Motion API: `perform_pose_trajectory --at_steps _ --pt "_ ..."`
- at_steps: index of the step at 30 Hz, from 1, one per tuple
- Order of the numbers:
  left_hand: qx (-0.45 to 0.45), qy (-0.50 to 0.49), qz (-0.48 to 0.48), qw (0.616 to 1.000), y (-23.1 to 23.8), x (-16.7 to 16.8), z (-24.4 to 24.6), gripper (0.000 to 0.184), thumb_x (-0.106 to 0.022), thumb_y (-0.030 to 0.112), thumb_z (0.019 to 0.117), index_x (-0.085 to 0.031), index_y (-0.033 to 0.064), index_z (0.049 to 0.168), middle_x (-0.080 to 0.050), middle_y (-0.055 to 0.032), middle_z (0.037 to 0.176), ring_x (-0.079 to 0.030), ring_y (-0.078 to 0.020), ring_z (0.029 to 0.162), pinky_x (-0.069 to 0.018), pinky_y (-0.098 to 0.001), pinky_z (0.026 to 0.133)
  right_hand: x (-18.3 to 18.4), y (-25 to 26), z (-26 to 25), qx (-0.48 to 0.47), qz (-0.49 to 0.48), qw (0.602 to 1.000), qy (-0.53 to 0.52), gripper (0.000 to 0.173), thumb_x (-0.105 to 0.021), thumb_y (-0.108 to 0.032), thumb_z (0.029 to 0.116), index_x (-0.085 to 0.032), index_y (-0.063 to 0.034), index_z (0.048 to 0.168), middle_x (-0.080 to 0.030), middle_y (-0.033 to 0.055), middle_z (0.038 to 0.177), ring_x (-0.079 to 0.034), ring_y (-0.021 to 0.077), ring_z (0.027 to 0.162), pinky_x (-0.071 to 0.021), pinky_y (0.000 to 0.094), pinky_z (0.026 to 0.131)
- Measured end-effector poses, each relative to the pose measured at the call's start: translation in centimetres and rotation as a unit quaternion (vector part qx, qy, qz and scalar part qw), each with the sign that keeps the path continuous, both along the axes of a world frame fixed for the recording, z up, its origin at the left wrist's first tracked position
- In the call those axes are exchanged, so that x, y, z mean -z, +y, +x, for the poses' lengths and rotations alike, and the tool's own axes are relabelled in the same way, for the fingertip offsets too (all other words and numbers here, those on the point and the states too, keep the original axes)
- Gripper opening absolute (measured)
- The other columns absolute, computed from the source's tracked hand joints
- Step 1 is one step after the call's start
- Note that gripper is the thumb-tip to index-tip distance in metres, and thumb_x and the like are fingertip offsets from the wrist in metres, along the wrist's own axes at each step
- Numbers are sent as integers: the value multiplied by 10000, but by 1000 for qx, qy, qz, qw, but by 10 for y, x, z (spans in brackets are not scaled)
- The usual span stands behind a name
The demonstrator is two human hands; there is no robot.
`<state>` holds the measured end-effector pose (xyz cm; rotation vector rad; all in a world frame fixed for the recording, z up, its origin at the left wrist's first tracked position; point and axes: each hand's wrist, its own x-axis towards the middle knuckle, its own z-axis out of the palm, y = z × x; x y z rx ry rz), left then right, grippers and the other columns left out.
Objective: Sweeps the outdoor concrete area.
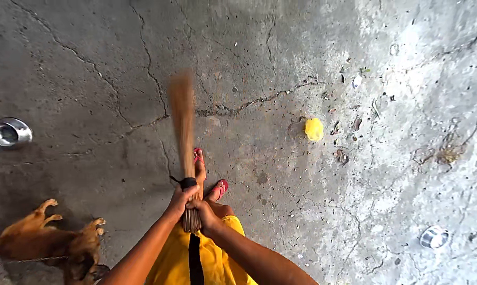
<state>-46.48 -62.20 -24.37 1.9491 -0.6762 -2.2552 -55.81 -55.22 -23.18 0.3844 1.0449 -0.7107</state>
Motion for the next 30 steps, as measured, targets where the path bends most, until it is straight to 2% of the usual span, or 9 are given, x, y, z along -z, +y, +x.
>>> perform_pose_trajectory --at_steps 3,6,9,12,16,21,24,27,30 --pt "23 -50 5 998 -24 26 -26 353 -640 249 1001 -594 -21 1224 -679 -120 990 -669 -176 883 -571 -375 830 14 -36 -32 -17 32 999 -36 244 -452 -274 973 -582 -76 1028 -662 78 787 -661 181 684 -578 362 638" --pt "253 7 121 960 -48 52 -66 385 -664 361 956 -678 4 1098 -701 -118 964 -679 -202 885 -566 -441 835 14 -34 -38 178 108 977 39 311 -408 -322 989 -576 -61 988 -656 111 755 -655 218 633 -570 379 577" --pt "383 104 181 900 -68 53 -96 445 -695 348 921 -626 31 1226 -676 -116 1051 -655 -202 943 -541 -439 865 0 -46 -30 294 148 933 144 308 -409 -332 1013 -559 -66 1050 -654 112 811 -666 226 690 -577 404 615" --pt "316 193 164 914 -76 33 -63 571 -716 307 897 -540 73 1386 -697 -69 1008 -675 -147 874 -575 -369 827 -23 -49 -12 240 99 957 130 371 -529 -197 955 -475 -40 1286 -660 159 1035 -677 261 916 -586 463 794" --pt "103 200 134 965 -67 -10 1 627 -728 237 812 -497 53 1365 -737 -79 973 -717 -163 861 -603 -334 803 -32 -51 2 88 58 994 -2 316 -660 -96 771 -588 -33 1073 -695 121 943 -690 227 878 -585 448 796" --pt "-65 -44 33 996 -98 18 -39 365 -612 222 982 -532 -18 1246 -694 -101 869 -702 -181 759 -611 -359 724 18 -122 -55 -82 20 994 -66 206 -547 -209 920 -588 -72 1068 -679 74 845 -680 180 752 -594 387 702" --pt "92 -67 67 991 -133 60 -109 337 -667 270 972 -663 -26 1134 -695 -135 974 -673 -205 892 -563 -427 843 44 -139 -109 46 76 995 -52 258 -448 -285 970 -582 -66 994 -657 96 763 -657 204 654 -579 380 609" --pt "370 55 186 909 -150 85 -201 369 -658 346 939 -692 35 1135 -698 -113 1032 -664 -199 943 -544 -449 881 52 -124 -140 337 122 931 65 278 -486 -326 903 -580 -71 964 -648 88 754 -650 200 642 -573 388 590" --pt "476 180 232 829 -168 80 -266 142 -599 273 982 -645 138 981 -622 30 818 -596 -74 725 -522 -311 707 29 -150 -166 412 142 881 184 278 -385 -329 1008 -550 -106 1017 -646 61 814 -665 181 718 -575 386 635"
